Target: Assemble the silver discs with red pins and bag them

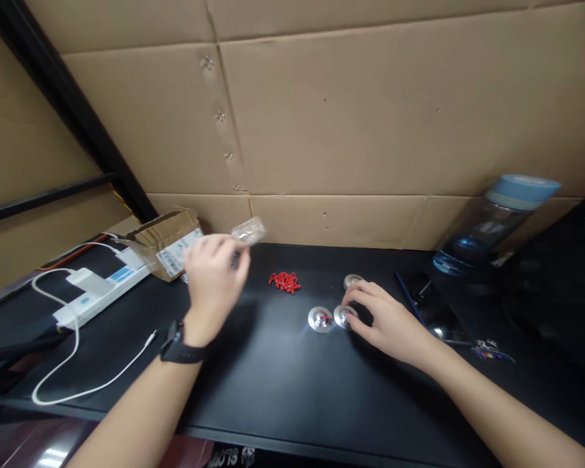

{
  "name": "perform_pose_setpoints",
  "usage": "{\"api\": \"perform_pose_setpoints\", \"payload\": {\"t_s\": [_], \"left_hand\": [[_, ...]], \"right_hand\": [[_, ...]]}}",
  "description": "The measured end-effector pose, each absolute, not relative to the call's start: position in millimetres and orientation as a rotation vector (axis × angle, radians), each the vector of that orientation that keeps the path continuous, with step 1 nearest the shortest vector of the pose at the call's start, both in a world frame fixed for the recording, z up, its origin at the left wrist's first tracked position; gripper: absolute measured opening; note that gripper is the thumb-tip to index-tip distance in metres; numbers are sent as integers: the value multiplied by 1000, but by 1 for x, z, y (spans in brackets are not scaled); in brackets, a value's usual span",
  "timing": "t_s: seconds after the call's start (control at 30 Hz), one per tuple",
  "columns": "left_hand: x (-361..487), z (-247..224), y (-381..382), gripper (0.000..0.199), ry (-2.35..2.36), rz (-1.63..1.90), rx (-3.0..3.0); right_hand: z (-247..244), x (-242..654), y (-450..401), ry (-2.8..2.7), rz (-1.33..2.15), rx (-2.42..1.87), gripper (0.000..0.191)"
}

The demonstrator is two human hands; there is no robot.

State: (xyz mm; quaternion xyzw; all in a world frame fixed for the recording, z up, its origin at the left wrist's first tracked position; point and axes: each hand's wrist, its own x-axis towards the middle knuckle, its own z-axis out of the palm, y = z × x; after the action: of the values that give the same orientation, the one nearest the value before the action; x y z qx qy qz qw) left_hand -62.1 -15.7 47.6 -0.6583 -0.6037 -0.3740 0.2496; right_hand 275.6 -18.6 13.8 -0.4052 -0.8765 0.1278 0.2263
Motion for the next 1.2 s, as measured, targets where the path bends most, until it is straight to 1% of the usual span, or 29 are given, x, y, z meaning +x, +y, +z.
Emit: {"api": "perform_pose_setpoints", "payload": {"t_s": [0.07, 0.17, 0.3, 0.4, 0.53, 0.7, 0.8, 0.9, 1.2], "left_hand": [[-30, 39, -17, 15, -1478, -1009, -1998], [12, 21, -10, 19, -1276, -886, -2260], [40, 2, 5, 22, -1277, -746, -2456], [40, -3, 5, 23, -1331, -676, -2556], [27, 2, -12, 34, -1354, -671, -2704], [25, 13, -29, 25, -1279, -623, -2768], [28, 15, -30, 26, -1206, -651, -2739], [27, 13, -29, 20, -1163, -631, -2770], [28, 2, -26, 15, -1109, -431, -2742]], "right_hand": [[13, 275, -19, -2413, 351, -1107, 12], [12, 275, -20, -2403, 342, -1107, 13], [10, 276, -19, -2416, 320, -1159, 13], [9, 278, -18, -2445, 327, -1208, 12], [9, 278, -17, -2486, 325, -1255, 11], [11, 275, -19, -2502, 294, -1274, 10], [14, 273, -21, -2524, 255, -1283, 9], [15, 272, -22, -2571, 186, -1289, 11], [9, 279, -19, -2699, -199, -1290, 16]]}}
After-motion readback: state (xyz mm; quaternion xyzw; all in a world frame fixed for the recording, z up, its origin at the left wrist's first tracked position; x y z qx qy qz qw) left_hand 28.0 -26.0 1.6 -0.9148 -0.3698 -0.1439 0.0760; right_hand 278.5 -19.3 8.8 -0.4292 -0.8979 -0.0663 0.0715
